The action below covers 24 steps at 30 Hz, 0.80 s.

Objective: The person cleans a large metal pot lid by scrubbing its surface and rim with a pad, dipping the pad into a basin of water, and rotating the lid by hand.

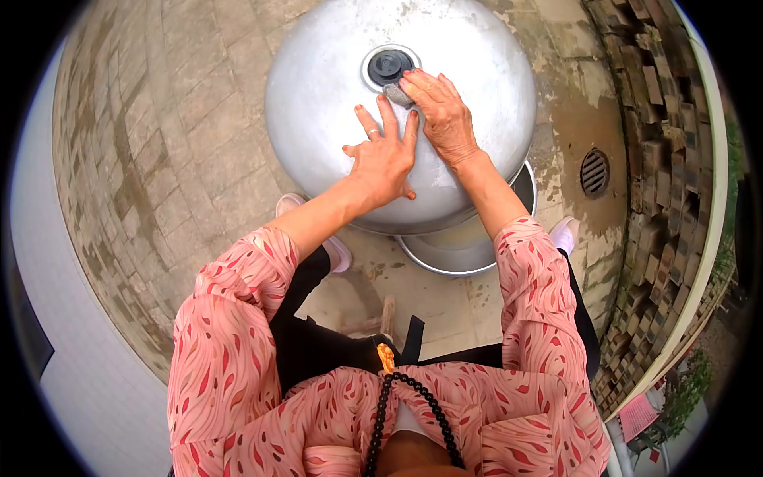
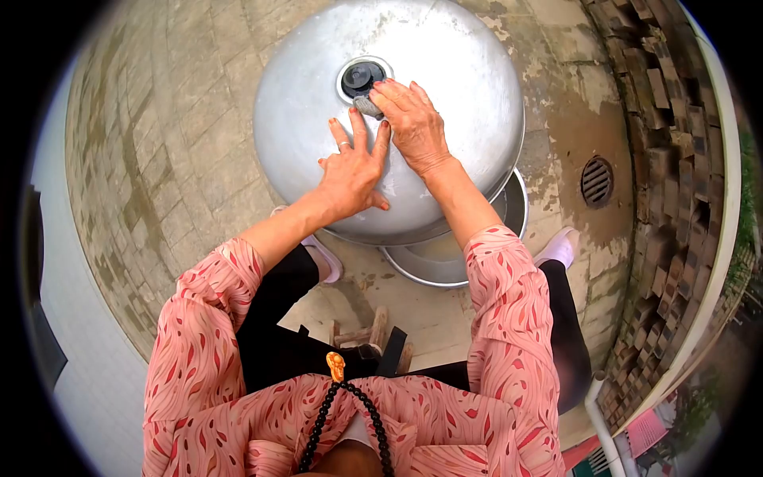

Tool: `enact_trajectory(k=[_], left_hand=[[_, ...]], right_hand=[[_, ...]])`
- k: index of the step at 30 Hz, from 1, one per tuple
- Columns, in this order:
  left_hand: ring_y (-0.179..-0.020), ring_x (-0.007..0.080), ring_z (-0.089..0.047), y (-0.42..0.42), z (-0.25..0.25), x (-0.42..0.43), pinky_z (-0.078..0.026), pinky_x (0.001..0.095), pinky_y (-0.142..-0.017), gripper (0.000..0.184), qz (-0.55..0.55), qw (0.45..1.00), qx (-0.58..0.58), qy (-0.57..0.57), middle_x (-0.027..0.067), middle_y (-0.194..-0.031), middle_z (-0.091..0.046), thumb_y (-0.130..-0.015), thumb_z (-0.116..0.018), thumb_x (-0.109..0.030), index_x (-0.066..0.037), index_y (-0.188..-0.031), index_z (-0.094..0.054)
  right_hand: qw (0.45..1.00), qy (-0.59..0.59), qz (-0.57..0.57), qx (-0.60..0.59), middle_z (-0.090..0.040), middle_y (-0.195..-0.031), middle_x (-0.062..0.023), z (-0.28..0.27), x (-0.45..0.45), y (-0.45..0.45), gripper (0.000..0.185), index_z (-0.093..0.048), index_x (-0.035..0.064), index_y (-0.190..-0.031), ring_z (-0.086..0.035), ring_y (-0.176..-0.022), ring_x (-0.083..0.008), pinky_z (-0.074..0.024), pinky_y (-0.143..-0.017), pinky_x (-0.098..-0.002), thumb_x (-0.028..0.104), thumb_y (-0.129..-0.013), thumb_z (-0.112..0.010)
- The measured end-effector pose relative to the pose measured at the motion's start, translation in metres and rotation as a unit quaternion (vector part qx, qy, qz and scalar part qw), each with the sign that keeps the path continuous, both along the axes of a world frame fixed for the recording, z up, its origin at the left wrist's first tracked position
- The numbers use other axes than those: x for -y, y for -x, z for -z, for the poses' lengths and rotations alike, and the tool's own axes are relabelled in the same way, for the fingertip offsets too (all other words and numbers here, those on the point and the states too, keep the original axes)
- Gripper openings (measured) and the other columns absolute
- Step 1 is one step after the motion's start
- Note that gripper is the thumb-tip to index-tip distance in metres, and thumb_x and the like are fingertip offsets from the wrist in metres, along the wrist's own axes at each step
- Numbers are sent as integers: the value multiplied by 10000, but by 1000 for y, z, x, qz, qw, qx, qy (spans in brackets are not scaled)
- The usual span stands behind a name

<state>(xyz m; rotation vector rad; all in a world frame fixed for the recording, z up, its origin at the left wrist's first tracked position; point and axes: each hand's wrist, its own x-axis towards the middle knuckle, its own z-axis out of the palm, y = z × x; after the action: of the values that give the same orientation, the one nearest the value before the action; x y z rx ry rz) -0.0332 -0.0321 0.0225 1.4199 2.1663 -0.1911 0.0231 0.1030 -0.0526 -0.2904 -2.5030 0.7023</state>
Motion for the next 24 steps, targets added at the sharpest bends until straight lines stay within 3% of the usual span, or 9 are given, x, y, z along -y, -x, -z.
enact_trajectory(k=[4, 8, 11, 13, 16, 18, 21, 23, 24], left_hand=[[-1243, 730, -182, -2, 1, 4, -565, 625, -678, 1285, 3, 1000, -2, -1, 466, -1441, -33, -536, -913, -402, -37, -1505, -152], [-1244, 728, -182, 0, -2, -2, -568, 618, -685, 1275, -6, 1000, 8, 17, 466, -1442, -34, -539, -909, -412, -45, -1505, -161], [-1248, 724, -183, 0, 0, 2, -564, 623, -698, 1274, 2, 1000, 6, -3, 465, -1445, -25, -541, -907, -412, -52, -1507, -157], [-1251, 723, -177, 2, 0, 3, -564, 624, -700, 1277, 3, 1000, 6, 0, 462, -1450, -10, -549, -904, -407, -55, -1512, -143], [-1257, 722, -165, -1, -2, 0, -562, 625, -707, 1278, 4, 1000, 8, 11, 459, -1454, 6, -555, -902, -401, -57, -1515, -132], [-1262, 720, -154, -1, -1, 0, -560, 629, -712, 1278, -4, 1000, 16, 12, 457, -1456, 12, -558, -902, -395, -56, -1516, -127], [-1273, 713, -145, -2, -4, -3, -554, 632, -721, 1282, -4, 999, 9, 35, 457, -1457, 18, -557, -904, -389, -55, -1517, -122], [-1272, 716, -147, -5, -6, -3, -552, 604, -756, 1290, 0, 999, 10, 38, 462, -1455, 28, -548, -908, -392, -49, -1516, -128], [-1270, 717, -148, -4, -5, -2, -550, 595, -766, 1292, 0, 999, 9, 31, 464, -1454, 31, -545, -909, -393, -47, -1516, -129]], right_hand=[[994, -25, 106, 6, -626, -1236, -87, 8, -15, 36, 389, -635, 67, -1138, -567, -1190, -273, -405, -1057, -445, -52, -777, -553], [1000, 3, -21, 5, -621, -1258, -62, 1, 11, -14, 402, -620, 95, -1189, -547, -1231, -245, -413, -1060, -438, -31, -815, -547], [997, -43, -28, 50, -615, -1273, -59, -11, -27, -22, 375, -624, 105, -1180, -542, -1240, -230, -402, -1067, -431, -29, -846, -518], [986, -76, 134, 67, -610, -1281, -82, 11, -75, -23, 361, -621, 92, -1175, -546, -1233, -236, -385, -1072, -436, -38, -865, -488], [973, -51, 219, 57, -605, -1275, -133, 14, -93, -36, 379, -605, 51, -1186, -538, -1232, -286, -371, -1072, -463, -70, -859, -459], [977, -67, 195, 57, -594, -1290, -129, 9, -52, -47, 412, -597, 50, -1222, -525, -1244, -315, -378, -1073, -450, -69, -851, -462], [993, 6, 98, 72, -592, -1302, -57, -14, 6, -76, 391, -597, 99, -1227, -520, -1268, -229, -367, -1086, -453, -23, -870, -495], [994, -20, 41, 103, -591, -1311, -53, -19, -24, -87, 419, -601, 120, -1225, -519, -1267, -209, -366, -1082, -470, -43, -857, -483], [991, -30, 95, 94, -591, -1311, -60, -13, -46, -86, 430, -601, 125, -1224, -522, -1262, -208, -361, -1082, -477, -50, -850, -480]])
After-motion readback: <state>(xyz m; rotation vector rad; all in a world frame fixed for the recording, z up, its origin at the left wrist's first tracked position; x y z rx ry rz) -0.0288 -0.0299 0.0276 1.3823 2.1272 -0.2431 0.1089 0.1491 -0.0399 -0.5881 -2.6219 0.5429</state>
